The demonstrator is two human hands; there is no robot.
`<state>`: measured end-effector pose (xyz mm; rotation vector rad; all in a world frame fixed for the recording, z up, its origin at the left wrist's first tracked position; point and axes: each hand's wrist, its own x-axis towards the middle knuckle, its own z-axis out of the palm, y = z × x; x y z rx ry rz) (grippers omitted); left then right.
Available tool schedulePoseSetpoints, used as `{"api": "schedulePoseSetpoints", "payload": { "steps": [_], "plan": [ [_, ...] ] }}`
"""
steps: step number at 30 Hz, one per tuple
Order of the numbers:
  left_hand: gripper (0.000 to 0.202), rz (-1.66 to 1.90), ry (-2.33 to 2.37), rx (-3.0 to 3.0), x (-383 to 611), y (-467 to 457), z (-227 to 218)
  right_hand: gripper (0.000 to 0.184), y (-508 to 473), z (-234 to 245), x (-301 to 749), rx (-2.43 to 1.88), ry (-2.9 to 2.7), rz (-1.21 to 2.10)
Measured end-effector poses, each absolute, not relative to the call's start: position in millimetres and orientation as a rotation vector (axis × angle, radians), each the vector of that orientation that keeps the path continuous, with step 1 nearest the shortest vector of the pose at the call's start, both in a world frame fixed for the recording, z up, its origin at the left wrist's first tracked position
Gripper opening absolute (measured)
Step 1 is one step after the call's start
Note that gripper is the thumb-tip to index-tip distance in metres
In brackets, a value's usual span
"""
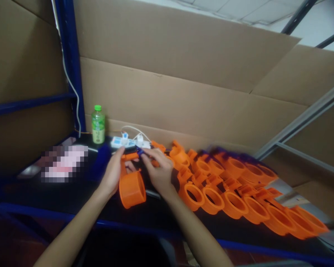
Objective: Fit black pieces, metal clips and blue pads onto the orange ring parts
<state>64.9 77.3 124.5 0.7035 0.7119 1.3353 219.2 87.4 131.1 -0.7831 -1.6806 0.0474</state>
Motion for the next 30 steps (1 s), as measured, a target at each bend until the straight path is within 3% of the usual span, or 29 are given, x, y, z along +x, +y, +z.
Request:
{"api": "schedulePoseSetpoints", "payload": {
  "steps": [9, 16, 30],
  "plan": [
    [0.040, 1.259, 0.588, 0.624, 61, 83, 124, 0.026, 87, 120, 221, -0.670, -1.799, -0.060],
    [0.042, 1.258, 0.559, 0.566, 68, 73, 128, 0.041, 87, 114, 218, -0.639, -1.834, -0.196],
    [0.031, 1.323, 0.509, 0.477, 71, 71, 130, 0.050, 81, 106, 214, -0.623, -1.773, 0.051]
  ]
}}
